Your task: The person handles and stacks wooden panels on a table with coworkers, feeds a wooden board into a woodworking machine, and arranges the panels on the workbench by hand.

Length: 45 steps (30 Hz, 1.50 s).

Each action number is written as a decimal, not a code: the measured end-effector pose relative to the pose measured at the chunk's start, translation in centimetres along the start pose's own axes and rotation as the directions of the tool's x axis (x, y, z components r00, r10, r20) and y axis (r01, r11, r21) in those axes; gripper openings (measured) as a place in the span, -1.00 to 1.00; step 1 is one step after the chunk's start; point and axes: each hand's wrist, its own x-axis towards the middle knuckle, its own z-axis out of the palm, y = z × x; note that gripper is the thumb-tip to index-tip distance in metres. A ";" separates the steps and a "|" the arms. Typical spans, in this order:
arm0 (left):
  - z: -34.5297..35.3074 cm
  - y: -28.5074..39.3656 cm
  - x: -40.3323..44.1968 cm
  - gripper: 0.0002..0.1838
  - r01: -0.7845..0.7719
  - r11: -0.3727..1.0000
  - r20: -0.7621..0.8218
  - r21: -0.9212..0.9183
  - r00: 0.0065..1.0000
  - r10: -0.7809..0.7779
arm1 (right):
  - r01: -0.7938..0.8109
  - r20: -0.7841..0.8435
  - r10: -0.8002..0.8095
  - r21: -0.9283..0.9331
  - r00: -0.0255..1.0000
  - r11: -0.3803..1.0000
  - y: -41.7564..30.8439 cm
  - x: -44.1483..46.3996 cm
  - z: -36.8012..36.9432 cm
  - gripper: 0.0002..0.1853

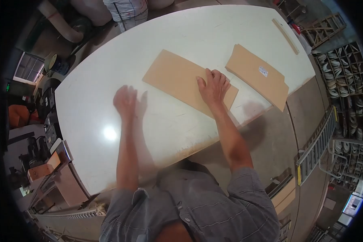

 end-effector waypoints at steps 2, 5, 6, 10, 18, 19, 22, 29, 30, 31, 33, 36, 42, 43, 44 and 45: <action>1.1 2.4 1.5 -0.43 0.016 0.993 0.110 -0.121 0.994 -0.002 | 0.009 0.006 -0.009 -0.007 1.000 1.000 0.0 0.5 0.1 -0.53; 2.0 5.7 3.2 -0.39 -0.003 0.979 0.184 -0.202 0.982 0.041 | 0.035 0.033 -0.035 -0.009 0.999 0.999 0.1 1.6 0.8 -0.54; 2.1 6.2 3.8 -0.38 -0.023 0.978 0.198 -0.209 0.978 0.065 | 0.048 0.036 -0.048 -0.003 0.998 0.999 0.2 2.1 1.1 -0.54; 2.0 6.6 4.3 -0.34 0.101 0.973 0.279 -0.206 0.960 -0.041 | 0.144 0.049 -0.145 0.017 0.988 0.989 -0.2 4.8 2.6 -0.57; 3.3 5.9 4.4 -0.38 0.121 0.982 0.135 -0.147 0.986 -0.101 | 0.195 0.168 -0.240 0.246 0.956 0.949 -2.7 9.9 6.3 -0.66; 3.5 5.8 4.6 -0.38 0.148 0.980 0.137 -0.131 0.982 -0.130 | 0.190 0.168 -0.247 0.296 0.955 0.936 -2.7 10.5 7.2 -0.68; 3.8 6.0 4.3 -0.42 0.203 0.976 0.101 -0.078 0.976 -0.195 | 0.133 0.190 -0.226 0.407 0.955 0.904 -3.0 11.9 9.0 -0.77; 5.3 5.9 6.3 -0.70 0.231 0.972 -0.087 -0.035 0.968 -0.234 | 0.134 0.218 -0.312 0.582 0.925 0.802 -3.5 16.4 14.3 -0.83; 6.2 5.2 6.2 -0.73 0.269 0.962 -0.083 0.041 0.961 -0.265 | 0.078 0.277 -0.252 0.516 0.927 0.853 -3.6 16.7 15.5 -0.79; 4.5 6.4 7.9 -0.70 0.387 0.907 0.144 0.166 0.900 -0.411 | 0.042 0.302 -0.237 0.535 0.924 0.844 -3.8 17.3 16.6 -0.78; 5.5 6.3 7.1 -0.66 0.316 0.948 -0.121 0.022 0.943 -0.311 | 0.004 0.375 -0.241 0.535 0.895 0.845 -5.2 18.7 16.0 -0.75; 5.5 6.8 8.1 -0.66 0.324 0.945 -0.302 0.042 0.906 -0.298 | -0.125 0.483 -0.181 0.535 0.856 0.836 -8.3 20.5 13.5 -0.72; 5.9 7.2 10.7 -0.75 0.346 0.938 -0.325 -0.011 0.886 -0.330 | -0.141 0.473 -0.214 0.609 0.855 0.780 -9.1 22.0 15.8 -0.73; 6.0 6.8 11.1 -0.76 0.351 0.936 -0.306 -0.026 0.889 -0.342 | -0.133 0.470 -0.223 0.612 0.854 0.780 -9.3 22.2 15.7 -0.74; 6.1 6.4 11.5 -0.77 0.356 0.934 -0.284 -0.043 0.891 -0.353 | -0.124 0.468 -0.231 0.612 0.853 0.781 -9.5 22.4 15.7 -0.75; 6.4 6.2 11.8 -0.78 0.347 0.936 -0.320 -0.049 0.883 -0.344 | -0.119 0.463 -0.227 0.605 0.856 0.787 -9.6 22.6 15.9 -0.74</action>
